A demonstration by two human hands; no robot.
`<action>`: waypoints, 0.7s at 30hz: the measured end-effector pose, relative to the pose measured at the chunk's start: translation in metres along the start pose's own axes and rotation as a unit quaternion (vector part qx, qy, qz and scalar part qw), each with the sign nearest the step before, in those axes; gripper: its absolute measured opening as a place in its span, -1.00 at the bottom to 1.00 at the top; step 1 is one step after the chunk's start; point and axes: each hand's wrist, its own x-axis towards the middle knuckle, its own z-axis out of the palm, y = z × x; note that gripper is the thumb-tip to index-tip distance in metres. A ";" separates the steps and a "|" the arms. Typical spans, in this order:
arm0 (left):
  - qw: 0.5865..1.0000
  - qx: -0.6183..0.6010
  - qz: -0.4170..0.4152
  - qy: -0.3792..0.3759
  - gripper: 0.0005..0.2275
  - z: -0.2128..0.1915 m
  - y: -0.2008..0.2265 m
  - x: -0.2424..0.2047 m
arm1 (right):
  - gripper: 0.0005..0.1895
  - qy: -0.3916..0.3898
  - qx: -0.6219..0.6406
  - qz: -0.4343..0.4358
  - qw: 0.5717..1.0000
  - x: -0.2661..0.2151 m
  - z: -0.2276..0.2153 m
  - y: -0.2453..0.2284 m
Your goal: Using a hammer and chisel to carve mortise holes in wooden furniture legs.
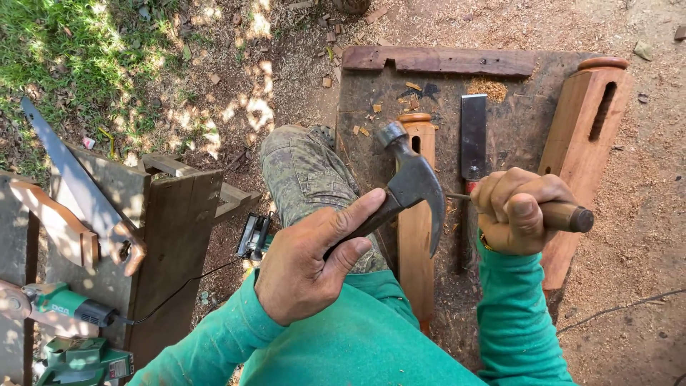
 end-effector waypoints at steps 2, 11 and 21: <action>1.000 0.007 0.010 0.002 -0.53 -0.001 0.006 0.002 | -0.78 -0.006 0.003 -0.021 1.000 -0.001 -0.003 0.003; 0.996 0.065 0.047 -0.035 -0.51 -0.007 0.026 0.008 | -0.89 0.008 -0.015 -0.060 0.998 -0.002 -0.015 0.007; 0.982 0.145 0.093 -0.080 -0.45 -0.011 0.059 0.009 | -0.46 -0.014 0.166 -0.099 0.981 -0.054 -0.069 0.080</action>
